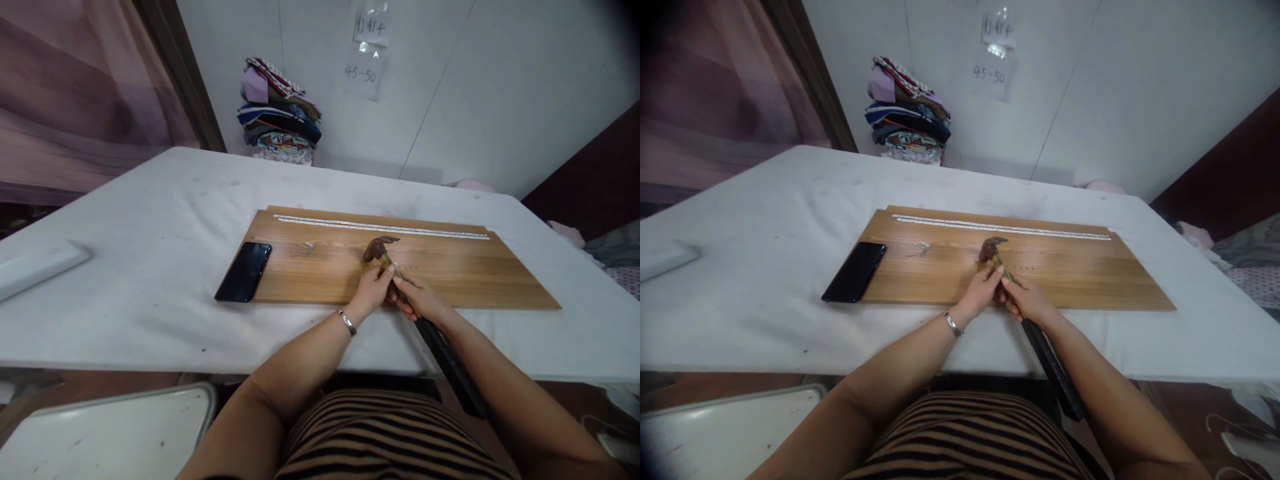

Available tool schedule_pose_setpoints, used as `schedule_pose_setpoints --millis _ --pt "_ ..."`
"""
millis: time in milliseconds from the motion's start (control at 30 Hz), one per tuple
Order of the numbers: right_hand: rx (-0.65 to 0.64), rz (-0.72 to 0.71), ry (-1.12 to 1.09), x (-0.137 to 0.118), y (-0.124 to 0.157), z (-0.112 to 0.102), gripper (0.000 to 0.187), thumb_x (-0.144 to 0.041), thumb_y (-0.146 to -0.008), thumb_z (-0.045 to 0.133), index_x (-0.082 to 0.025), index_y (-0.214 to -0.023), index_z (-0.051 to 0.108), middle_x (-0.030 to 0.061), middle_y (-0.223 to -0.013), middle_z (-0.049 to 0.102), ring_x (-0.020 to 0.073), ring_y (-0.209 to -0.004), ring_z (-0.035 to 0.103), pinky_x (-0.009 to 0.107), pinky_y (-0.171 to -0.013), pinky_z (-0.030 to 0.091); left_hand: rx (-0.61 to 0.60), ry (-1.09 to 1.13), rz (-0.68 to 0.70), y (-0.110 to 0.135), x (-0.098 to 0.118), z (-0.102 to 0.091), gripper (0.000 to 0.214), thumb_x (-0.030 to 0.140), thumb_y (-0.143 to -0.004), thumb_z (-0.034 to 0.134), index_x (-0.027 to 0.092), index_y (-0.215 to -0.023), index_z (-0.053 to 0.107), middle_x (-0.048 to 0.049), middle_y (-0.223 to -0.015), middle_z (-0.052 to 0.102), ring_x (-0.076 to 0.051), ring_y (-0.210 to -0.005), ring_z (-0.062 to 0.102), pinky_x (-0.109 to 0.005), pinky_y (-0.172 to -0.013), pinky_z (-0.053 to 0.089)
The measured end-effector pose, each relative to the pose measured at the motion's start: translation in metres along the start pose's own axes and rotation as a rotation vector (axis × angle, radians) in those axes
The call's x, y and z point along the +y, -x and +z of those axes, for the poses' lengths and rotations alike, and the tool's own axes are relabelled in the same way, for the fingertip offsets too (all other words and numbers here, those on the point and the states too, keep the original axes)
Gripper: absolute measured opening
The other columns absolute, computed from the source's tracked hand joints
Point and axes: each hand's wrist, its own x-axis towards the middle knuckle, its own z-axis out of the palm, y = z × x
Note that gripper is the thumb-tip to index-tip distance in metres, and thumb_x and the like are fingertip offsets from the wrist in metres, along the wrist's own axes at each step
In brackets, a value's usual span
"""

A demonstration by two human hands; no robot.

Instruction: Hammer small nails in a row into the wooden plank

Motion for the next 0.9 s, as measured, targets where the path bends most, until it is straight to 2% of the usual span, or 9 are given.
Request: schedule_pose_setpoints --millis 767,900 --pt "-0.008 0.005 0.002 0.0019 -0.0001 -0.0004 0.037 -0.057 -0.080 0.054 -0.020 -0.079 0.047 -0.0058 -0.062 0.051 0.0027 -0.032 0.032 0.016 -0.025 0.029 -0.008 0.014 -0.001 -0.0019 -0.0022 -0.0005 0.043 0.060 -0.082 0.049 0.018 -0.072 0.049 0.0030 -0.044 0.051 -0.009 -0.038 0.049 -0.020 -0.043 0.040" --pt "-0.003 0.003 -0.012 0.0031 -0.0010 -0.0008 0.037 -0.057 -0.079 0.055 -0.021 -0.086 0.047 -0.0056 -0.065 0.052 0.0034 -0.032 0.034 0.017 -0.025 0.031 0.001 0.016 0.004 -0.0018 -0.0023 -0.0001 0.042 0.058 -0.082 0.049 0.017 -0.073 0.050 0.0032 -0.044 0.051 -0.009 -0.038 0.049 -0.020 -0.043 0.040"
